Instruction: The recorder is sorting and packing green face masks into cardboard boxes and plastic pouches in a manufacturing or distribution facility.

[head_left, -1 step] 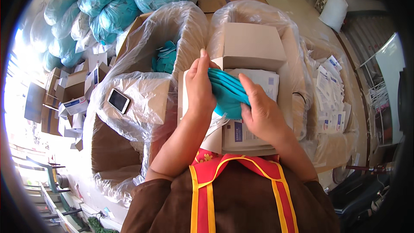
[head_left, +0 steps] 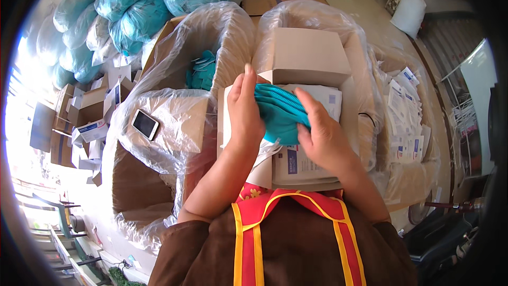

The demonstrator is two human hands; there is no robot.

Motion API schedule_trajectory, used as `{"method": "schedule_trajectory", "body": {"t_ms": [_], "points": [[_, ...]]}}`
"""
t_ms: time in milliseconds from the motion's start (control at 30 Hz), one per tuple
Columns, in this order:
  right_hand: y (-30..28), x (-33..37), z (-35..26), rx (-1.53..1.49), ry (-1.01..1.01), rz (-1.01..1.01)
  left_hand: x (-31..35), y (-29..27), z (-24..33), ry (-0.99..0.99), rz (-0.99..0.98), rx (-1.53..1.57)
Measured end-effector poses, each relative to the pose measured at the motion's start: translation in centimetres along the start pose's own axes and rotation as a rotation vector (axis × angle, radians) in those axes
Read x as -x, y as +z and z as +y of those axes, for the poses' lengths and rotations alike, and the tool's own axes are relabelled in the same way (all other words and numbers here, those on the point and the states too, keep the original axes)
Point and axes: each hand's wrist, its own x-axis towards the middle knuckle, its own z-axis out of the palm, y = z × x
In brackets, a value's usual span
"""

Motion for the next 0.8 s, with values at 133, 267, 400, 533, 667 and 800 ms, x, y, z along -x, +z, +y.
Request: {"method": "schedule_trajectory", "body": {"t_ms": [133,267,400,533,667,800], "points": [[-0.5,-0.4,1.7,-0.132,0.010,0.050,3.1,-0.6,0.3,0.097,-0.055,-0.223],[-1.6,-0.9,0.5,-0.176,0.069,0.028,2.4,-1.2,0.1,-0.045,-0.112,0.049],[-2.9,-1.7,-0.6,-0.080,-0.063,0.080,2.5,-0.6,2.2,0.021,-0.090,0.011],[-0.7,-0.4,-3.3,0.057,-0.372,-0.081,1.9,-1.3,3.8,0.003,-0.223,0.055],[-0.4,-0.4,-3.7,0.026,-0.460,-0.141,2.1,-2.4,5.2,0.022,-0.149,0.011],[-2.1,-2.2,-1.3,-0.026,-0.334,-0.074,1.2,-5.9,8.4,0.076,-0.048,0.292]]}}
